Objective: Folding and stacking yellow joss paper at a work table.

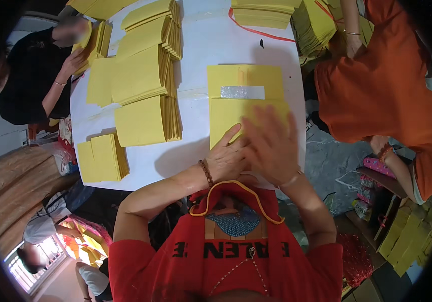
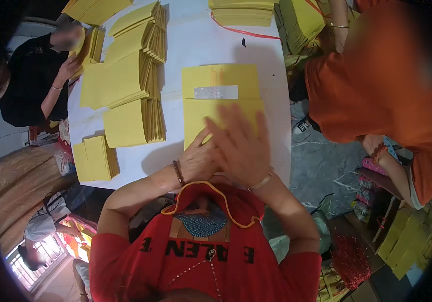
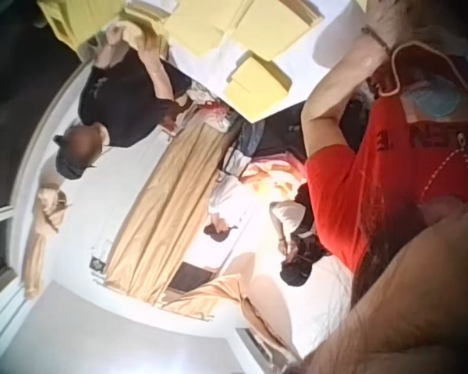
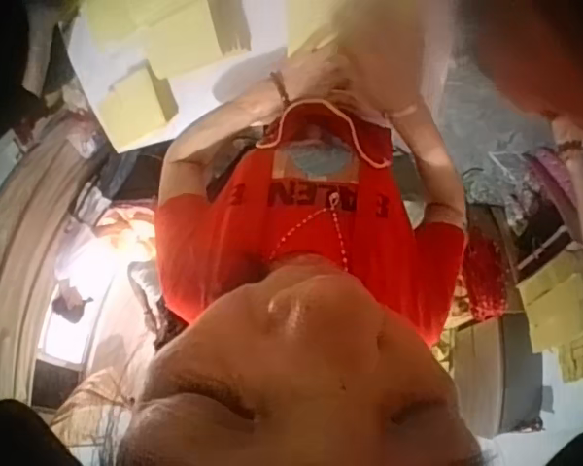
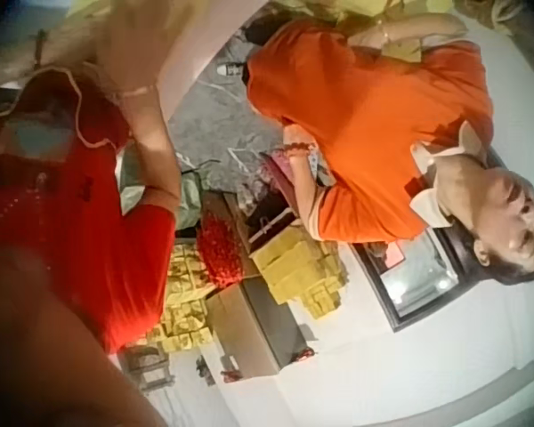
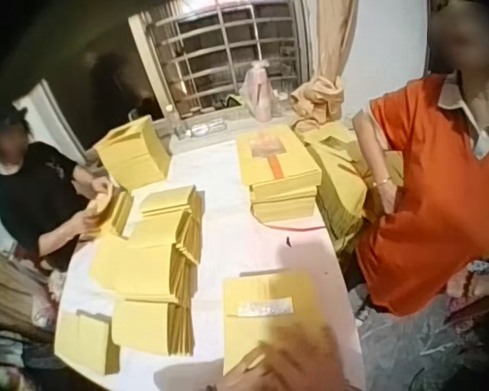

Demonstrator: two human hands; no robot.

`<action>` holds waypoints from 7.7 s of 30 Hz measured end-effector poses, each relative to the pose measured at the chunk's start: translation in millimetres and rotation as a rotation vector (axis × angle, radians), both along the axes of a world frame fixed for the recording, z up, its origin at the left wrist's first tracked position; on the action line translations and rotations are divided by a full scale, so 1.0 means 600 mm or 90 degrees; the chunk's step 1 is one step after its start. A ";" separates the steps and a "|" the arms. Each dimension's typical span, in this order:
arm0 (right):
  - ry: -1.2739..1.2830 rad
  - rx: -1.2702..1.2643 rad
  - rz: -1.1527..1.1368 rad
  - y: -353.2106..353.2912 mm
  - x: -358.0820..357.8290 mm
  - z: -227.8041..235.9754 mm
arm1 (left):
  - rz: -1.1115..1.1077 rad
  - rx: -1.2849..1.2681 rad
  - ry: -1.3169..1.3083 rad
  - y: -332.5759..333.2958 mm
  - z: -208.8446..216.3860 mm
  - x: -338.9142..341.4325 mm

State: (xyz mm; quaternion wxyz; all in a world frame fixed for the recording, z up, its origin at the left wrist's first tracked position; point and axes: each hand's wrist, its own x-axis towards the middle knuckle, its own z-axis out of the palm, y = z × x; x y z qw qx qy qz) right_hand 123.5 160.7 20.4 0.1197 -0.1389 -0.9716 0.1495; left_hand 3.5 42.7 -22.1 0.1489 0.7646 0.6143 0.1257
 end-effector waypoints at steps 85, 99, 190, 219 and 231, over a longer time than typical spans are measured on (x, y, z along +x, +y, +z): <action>0.224 -0.550 -0.145 0.036 0.079 -0.095 | 0.453 0.142 0.275 -0.256 -0.049 -0.260; 0.210 -0.432 -0.138 0.023 0.076 -0.099 | 0.374 -0.041 0.294 -0.276 -0.055 -0.261; 0.270 -0.618 0.002 0.043 0.076 -0.149 | 0.308 0.059 -0.312 -0.083 0.021 -0.042; 0.293 -0.572 -0.020 0.046 0.075 -0.172 | 0.211 0.161 -0.181 -0.063 0.020 -0.075; 0.155 0.023 0.116 0.047 0.101 -0.079 | 0.068 0.244 0.045 -0.085 0.013 -0.064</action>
